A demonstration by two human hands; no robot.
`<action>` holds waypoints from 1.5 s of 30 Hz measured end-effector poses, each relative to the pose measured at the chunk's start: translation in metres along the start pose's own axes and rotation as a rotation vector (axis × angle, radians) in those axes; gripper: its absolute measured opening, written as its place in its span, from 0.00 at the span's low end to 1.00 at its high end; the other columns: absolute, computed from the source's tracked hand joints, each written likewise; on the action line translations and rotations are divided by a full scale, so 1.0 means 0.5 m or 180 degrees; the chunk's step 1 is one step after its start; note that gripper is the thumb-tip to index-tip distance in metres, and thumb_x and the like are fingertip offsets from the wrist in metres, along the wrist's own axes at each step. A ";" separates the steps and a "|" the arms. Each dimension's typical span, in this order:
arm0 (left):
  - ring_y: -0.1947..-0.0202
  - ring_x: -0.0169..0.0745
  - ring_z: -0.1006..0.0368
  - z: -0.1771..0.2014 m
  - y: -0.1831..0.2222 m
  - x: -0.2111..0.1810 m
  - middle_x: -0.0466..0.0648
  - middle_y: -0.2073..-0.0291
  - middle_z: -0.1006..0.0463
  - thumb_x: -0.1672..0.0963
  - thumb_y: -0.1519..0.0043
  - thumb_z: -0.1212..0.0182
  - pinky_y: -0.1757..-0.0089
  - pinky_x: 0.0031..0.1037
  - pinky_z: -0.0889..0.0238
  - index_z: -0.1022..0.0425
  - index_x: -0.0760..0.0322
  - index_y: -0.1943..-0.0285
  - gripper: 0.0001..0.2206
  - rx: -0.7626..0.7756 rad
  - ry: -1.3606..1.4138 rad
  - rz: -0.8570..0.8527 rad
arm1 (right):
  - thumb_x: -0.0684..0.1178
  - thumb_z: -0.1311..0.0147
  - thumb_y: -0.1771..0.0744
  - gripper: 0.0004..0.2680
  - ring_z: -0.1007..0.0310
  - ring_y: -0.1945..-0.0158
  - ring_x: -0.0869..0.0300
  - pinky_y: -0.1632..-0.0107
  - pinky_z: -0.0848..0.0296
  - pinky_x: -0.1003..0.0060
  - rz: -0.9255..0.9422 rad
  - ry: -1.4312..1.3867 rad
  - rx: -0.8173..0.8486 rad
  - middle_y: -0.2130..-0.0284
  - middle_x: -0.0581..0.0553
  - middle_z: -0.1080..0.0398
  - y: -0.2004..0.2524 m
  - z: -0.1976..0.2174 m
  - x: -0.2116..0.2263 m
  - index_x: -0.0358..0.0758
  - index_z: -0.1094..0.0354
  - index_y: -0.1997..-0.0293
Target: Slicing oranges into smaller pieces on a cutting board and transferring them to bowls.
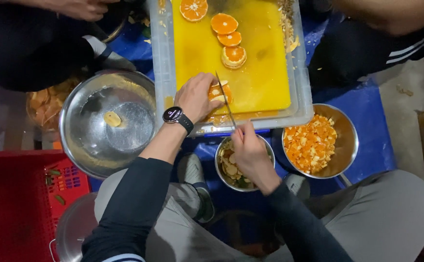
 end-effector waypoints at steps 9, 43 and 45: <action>0.48 0.62 0.24 0.019 0.003 0.003 0.55 0.54 0.25 0.55 0.50 0.19 0.49 0.51 0.28 0.29 0.63 0.46 0.26 0.0091 -0.0067 0.0129 | 0.54 0.58 0.28 0.09 0.22 0.56 0.33 0.56 0.24 0.39 0.0226 -0.0228 -0.0171 0.67 0.28 0.23 0.010 0.028 -0.004 0.45 0.37 0.47; 0.51 0.61 0.21 0.046 0.011 -0.003 0.58 0.56 0.22 0.58 0.47 0.20 0.51 0.46 0.26 0.24 0.67 0.48 0.21 0.0147 0.0194 0.0372 | 0.56 0.60 0.28 0.08 0.23 0.57 0.34 0.58 0.25 0.40 0.0366 0.0228 -0.0164 0.70 0.31 0.26 0.000 0.012 0.008 0.46 0.39 0.51; 0.50 0.64 0.22 0.042 0.011 0.004 0.59 0.54 0.24 0.59 0.50 0.19 0.49 0.49 0.27 0.26 0.68 0.45 0.25 0.0263 0.0143 0.0296 | 0.52 0.57 0.29 0.07 0.24 0.58 0.28 0.60 0.24 0.37 0.0394 -0.0033 -0.0178 0.70 0.25 0.26 0.011 0.030 0.033 0.46 0.40 0.48</action>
Point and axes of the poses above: each hand's wrist, its own y-axis away from the middle knuckle, its own z-axis out of the back of the hand, x = y × z, the point moved 4 cm from there along -y, towards the middle knuckle
